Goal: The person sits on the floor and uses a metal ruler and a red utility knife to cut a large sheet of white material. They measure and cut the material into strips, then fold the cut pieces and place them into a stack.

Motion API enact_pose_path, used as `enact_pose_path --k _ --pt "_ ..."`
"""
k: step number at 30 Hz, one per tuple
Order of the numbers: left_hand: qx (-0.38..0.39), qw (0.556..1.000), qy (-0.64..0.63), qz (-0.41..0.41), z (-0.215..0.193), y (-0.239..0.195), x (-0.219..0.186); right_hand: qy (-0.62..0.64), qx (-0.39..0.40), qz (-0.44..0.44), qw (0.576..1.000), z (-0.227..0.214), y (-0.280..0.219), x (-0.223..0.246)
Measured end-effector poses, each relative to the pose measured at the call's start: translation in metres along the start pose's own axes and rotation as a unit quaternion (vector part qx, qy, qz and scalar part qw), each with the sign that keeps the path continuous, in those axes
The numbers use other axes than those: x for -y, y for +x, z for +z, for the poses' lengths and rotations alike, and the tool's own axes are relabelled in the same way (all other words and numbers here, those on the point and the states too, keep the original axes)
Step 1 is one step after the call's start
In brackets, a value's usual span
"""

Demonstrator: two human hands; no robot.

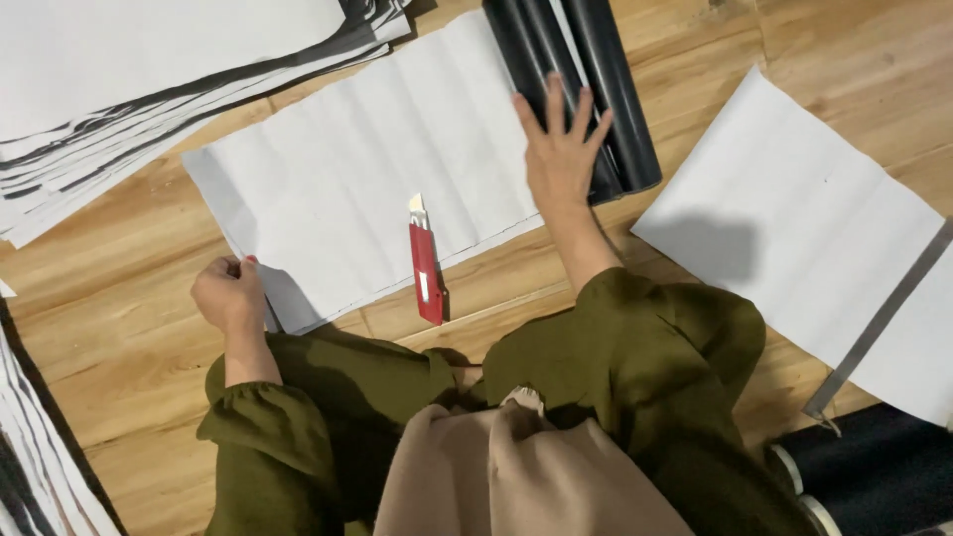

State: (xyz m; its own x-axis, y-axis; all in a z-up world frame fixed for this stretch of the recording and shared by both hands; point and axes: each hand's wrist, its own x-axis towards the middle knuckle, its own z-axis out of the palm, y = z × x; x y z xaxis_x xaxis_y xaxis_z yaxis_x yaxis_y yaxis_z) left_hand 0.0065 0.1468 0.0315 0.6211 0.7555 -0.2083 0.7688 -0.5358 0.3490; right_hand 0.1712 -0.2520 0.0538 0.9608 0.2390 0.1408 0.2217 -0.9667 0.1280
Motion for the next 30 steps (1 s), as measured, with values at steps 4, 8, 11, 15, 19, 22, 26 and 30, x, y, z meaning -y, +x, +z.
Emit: enact_pose_path --k 4,8,11,15,19,22,26,30 --pt "0.005 1.000 -0.017 -0.015 0.001 0.003 0.000 -0.058 -0.028 0.016 0.998 0.006 0.011 -0.036" --pt "-0.004 1.000 -0.005 0.013 0.002 0.001 0.003 0.005 0.013 0.055 0.998 -0.016 0.017 -0.045" --pt "-0.001 1.000 -0.014 -0.001 0.001 0.003 -0.001 0.006 0.078 -0.026 0.997 -0.029 0.024 -0.037" --pt "0.011 1.000 -0.011 -0.011 -0.001 0.001 -0.004 -0.133 -0.061 -0.022 0.989 0.034 0.020 -0.052" --pt "0.012 1.000 0.000 -0.002 0.000 0.003 -0.001 -0.101 -0.108 0.002 0.989 0.017 0.032 -0.093" --pt "0.008 1.000 -0.007 0.006 -0.002 0.003 -0.006 -0.150 -0.161 0.027 0.975 0.017 0.032 -0.130" --pt "-0.002 1.000 -0.011 -0.017 0.001 0.012 0.001 0.042 -0.046 0.184 0.981 0.035 0.028 -0.176" --pt "0.015 0.999 -0.015 -0.049 -0.007 0.007 -0.006 0.017 0.020 0.249 0.968 0.021 0.037 -0.216"
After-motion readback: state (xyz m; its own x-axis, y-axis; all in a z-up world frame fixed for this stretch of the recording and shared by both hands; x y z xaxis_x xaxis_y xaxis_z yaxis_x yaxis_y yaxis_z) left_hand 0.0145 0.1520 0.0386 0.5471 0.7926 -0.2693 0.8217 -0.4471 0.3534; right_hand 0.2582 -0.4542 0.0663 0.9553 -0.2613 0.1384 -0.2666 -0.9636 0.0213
